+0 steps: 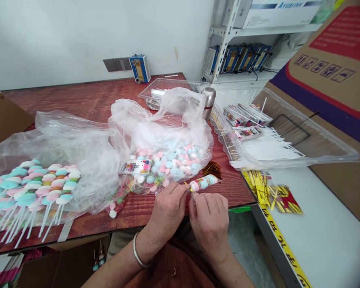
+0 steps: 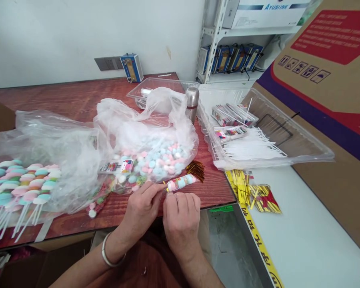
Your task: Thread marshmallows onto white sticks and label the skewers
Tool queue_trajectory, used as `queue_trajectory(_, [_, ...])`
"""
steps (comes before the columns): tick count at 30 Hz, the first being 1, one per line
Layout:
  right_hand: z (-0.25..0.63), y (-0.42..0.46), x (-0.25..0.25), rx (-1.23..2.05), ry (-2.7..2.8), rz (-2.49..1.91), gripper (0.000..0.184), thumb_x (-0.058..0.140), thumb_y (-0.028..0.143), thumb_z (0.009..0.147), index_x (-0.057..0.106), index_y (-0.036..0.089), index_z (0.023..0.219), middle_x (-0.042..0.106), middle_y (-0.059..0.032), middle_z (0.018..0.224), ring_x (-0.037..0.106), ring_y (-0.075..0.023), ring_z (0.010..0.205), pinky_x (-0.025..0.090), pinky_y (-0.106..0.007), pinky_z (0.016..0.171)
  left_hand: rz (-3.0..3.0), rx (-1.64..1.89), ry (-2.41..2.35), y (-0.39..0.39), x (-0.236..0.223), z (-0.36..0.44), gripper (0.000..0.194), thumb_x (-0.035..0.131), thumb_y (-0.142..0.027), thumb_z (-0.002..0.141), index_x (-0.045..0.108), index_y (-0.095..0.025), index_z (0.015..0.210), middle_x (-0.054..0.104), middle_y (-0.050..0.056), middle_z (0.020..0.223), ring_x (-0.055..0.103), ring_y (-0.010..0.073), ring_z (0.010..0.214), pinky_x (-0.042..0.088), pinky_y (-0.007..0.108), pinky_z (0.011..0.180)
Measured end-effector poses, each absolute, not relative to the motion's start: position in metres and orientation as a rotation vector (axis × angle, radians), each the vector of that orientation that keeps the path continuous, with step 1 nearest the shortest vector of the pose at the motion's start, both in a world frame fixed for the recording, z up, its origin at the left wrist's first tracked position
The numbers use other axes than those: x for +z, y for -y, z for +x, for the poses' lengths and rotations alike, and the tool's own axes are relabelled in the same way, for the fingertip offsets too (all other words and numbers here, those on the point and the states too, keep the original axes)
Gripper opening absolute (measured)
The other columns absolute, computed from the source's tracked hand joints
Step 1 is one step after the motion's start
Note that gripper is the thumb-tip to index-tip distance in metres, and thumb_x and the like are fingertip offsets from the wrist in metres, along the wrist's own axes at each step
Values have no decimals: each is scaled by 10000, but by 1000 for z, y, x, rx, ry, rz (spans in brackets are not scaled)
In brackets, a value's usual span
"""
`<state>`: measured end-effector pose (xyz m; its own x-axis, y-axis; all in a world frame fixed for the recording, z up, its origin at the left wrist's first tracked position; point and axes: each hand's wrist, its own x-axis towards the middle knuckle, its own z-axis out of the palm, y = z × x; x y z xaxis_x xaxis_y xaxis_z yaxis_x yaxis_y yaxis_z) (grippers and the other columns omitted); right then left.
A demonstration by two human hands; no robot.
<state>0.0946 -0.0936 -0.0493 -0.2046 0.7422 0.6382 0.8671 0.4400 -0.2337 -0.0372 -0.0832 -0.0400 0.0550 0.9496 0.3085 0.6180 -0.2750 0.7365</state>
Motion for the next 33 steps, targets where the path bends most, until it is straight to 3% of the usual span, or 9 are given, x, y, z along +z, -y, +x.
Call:
queue_trajectory(4, [90, 92, -53, 251, 1734, -1380, 165, 542, 205, 947, 574, 207, 786, 604, -34, 719, 532, -187, 707, 402, -330, 685, 1221, 1211, -1409, 76, -42, -31, 76, 668, -226, 821, 728, -182, 834, 672, 31, 753, 574, 148, 689, 439, 257, 657])
queue_trajectory(7, [88, 88, -53, 884, 1383, -1357, 202, 540, 306, 957, 562, 215, 777, 636, -10, 728, 577, -168, 680, 449, -302, 670, 614, 1223, -1102, 71, -46, -24, 211, 801, -297, 686, 702, -144, 793, 588, -13, 631, 453, 75, 525, 352, 200, 511])
queue_trajectory(10, [91, 82, -53, 1161, 1169, -1289, 191, 616, 355, 908, 559, 220, 785, 648, 5, 727, 601, -170, 693, 481, -302, 697, 349, 1176, -895, 71, -49, -20, 314, 874, -296, 601, 675, -115, 763, 539, -28, 630, 388, 28, 501, 285, 163, 478])
queue_trajectory(14, [100, 75, -52, 1235, 1157, -1245, 209, 687, 356, 845, 624, 214, 984, 703, -35, 915, 634, -194, 810, 492, -312, 737, 450, 1127, -862, 74, -52, -21, 277, 819, -327, 699, 672, -122, 815, 516, -28, 642, 347, 27, 485, 264, 169, 458])
queue_trajectory(18, [106, 78, -50, 954, 1397, -1395, 173, 600, 331, 889, 642, 196, 789, 669, -22, 768, 593, -184, 724, 450, -305, 707, 1289, 1183, -1224, 78, -56, -29, 209, 597, -296, 900, 699, -170, 1031, 646, 50, 795, 563, 139, 667, 466, 264, 636])
queue_trajectory(22, [102, 83, -49, 758, 1495, -1412, 202, 564, 319, 907, 613, 197, 754, 645, -18, 749, 572, -175, 702, 434, -287, 676, 1875, 1188, -1394, 80, -57, -32, 298, 456, -202, 953, 661, -173, 1166, 694, 111, 1017, 626, 219, 951, 493, 349, 851])
queue_trajectory(25, [97, 84, -50, 864, 1477, -1329, 201, 538, 318, 935, 611, 197, 792, 644, -16, 765, 586, -168, 710, 452, -276, 677, 1658, 1208, -1391, 80, -54, -29, 252, 468, -235, 957, 693, -170, 1048, 687, 54, 827, 620, 165, 735, 499, 278, 704])
queue_trajectory(29, [92, 84, -52, 887, 1458, -1324, 199, 536, 315, 947, 634, 200, 818, 639, -16, 787, 601, -170, 735, 464, -277, 690, 1170, 1119, -1271, 80, -53, -26, 306, 510, -372, 944, 710, -158, 1032, 490, -46, 506, 423, 102, 426, 363, 214, 432])
queue_trajectory(33, [91, 82, -51, 777, 1489, -1340, 153, 558, 287, 939, 660, 203, 864, 645, -21, 847, 601, -167, 782, 463, -272, 707, 1175, 1167, -1289, 82, -58, -25, 316, 546, -376, 930, 730, -182, 1098, 585, -17, 589, 508, 117, 530, 443, 222, 549])
